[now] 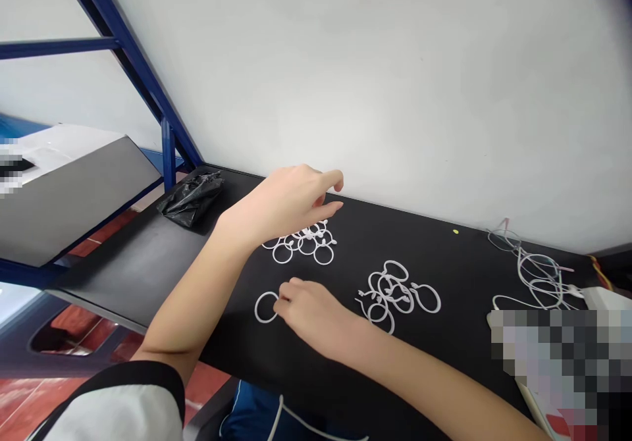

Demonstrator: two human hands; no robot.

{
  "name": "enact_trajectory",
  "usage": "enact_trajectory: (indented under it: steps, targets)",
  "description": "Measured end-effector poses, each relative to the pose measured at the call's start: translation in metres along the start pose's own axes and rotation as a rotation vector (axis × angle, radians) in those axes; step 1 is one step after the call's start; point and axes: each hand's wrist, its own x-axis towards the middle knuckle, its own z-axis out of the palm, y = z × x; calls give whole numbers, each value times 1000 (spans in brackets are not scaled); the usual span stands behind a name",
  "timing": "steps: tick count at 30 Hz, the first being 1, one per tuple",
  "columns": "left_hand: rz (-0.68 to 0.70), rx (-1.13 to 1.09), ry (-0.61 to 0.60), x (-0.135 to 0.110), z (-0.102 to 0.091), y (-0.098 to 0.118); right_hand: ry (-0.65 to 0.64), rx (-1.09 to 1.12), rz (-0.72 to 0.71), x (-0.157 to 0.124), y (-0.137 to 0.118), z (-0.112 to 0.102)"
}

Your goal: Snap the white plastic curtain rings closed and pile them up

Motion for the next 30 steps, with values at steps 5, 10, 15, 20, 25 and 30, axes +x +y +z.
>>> enact_trajectory:
  steps: [5, 10, 15, 20, 25, 30]
  targets:
    - [17, -129, 208, -1, -4, 5, 276, 69, 176, -24, 23, -58]
    - [261, -306, 412, -6, -5, 27, 767, 135, 141, -62, 25, -116]
    - [329, -196, 602, -5, 4, 45, 923, -53, 155, -76, 21, -124]
    - [358, -198, 630, -1, 9, 41, 952, 35, 163, -81, 20, -123]
    - [402, -271, 610, 0, 9, 38, 1036, 130, 124, -80, 24, -122]
    - [420, -252, 603, 0, 9, 38, 984, 97, 89, -79, 28, -124]
